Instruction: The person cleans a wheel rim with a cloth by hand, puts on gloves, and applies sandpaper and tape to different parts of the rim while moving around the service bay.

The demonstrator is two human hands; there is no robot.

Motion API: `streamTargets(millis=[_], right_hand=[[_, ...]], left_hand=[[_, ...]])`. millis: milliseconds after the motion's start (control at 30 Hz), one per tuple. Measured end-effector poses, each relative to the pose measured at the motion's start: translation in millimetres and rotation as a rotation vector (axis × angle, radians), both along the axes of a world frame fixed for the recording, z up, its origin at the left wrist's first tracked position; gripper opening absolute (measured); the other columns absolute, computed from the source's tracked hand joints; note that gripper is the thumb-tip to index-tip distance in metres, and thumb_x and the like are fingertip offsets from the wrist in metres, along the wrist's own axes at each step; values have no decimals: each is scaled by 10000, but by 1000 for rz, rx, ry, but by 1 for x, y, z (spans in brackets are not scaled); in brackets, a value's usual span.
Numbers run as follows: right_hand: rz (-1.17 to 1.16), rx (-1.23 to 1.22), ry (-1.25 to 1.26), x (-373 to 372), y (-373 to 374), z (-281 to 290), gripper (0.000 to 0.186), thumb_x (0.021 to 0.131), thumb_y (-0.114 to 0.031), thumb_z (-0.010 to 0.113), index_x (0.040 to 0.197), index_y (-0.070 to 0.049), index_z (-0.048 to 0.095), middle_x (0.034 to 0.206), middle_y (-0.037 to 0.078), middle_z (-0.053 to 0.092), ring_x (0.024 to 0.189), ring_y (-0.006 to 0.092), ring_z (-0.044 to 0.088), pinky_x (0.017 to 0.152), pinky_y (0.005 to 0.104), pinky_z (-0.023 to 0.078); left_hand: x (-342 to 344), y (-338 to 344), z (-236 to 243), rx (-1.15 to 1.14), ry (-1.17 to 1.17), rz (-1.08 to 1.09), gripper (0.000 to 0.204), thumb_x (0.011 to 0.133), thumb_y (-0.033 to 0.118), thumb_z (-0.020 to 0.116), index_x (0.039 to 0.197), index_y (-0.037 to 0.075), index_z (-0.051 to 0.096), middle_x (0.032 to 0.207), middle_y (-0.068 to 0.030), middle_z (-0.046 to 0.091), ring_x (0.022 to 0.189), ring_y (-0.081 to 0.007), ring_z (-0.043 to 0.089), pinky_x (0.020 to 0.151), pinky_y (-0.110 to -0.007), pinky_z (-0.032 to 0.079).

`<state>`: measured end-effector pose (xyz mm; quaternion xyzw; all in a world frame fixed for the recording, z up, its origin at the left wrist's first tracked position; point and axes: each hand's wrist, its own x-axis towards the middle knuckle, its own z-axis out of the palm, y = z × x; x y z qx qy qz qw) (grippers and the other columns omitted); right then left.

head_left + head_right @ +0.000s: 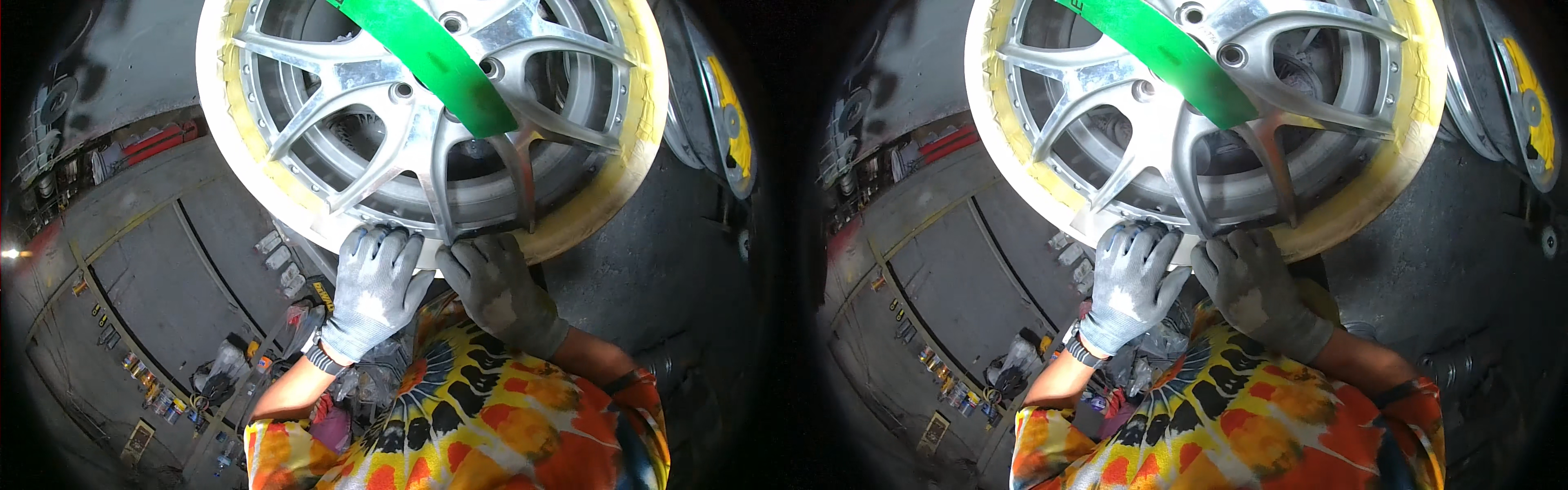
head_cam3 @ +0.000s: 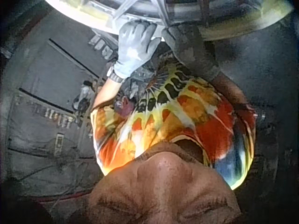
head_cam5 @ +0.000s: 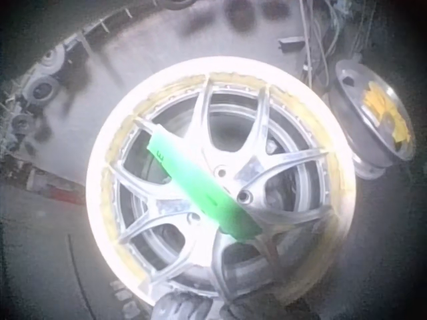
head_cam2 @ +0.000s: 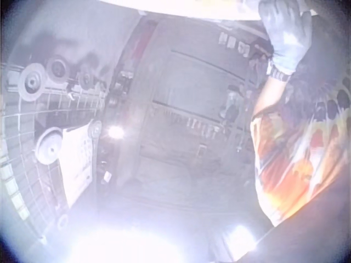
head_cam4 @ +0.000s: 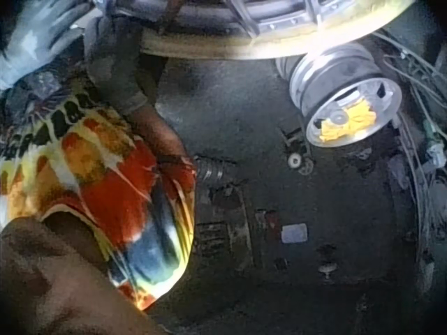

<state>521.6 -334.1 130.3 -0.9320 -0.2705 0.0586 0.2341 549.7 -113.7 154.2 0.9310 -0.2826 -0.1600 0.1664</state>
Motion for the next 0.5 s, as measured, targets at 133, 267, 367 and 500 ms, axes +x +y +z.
streamTargets(millis=[133,267,367,500], right_hand=[[-11,-9,74,3,-1,2,145,890,-199,615,999,-110,648,912,36,531,931,220,540,845,397,462],[0,-60,91,3,-1,0,109,901,-215,625,977,-141,650,896,35,541,913,220,547,839,409,455],[-13,-28,56,3,-4,-6,106,895,-224,641,969,-152,662,890,35,552,899,223,553,828,418,452],[-14,45,15,0,-8,-13,107,876,-226,659,956,-156,670,891,31,565,888,226,564,792,422,450]], left_hand=[[10,-2,4,29,0,-25,443,855,330,776,1194,51,719,1045,-133,638,993,-348,606,935,-510,454],[21,0,8,75,80,-65,445,842,349,779,1174,57,726,1056,-124,640,968,-334,601,929,-495,446],[28,-2,10,74,95,-91,432,829,344,785,1154,64,736,1050,-118,640,985,-333,596,946,-500,440],[29,1,13,85,144,-112,459,849,378,788,1189,74,741,1120,-128,645,1042,-343,595,997,-516,433]])
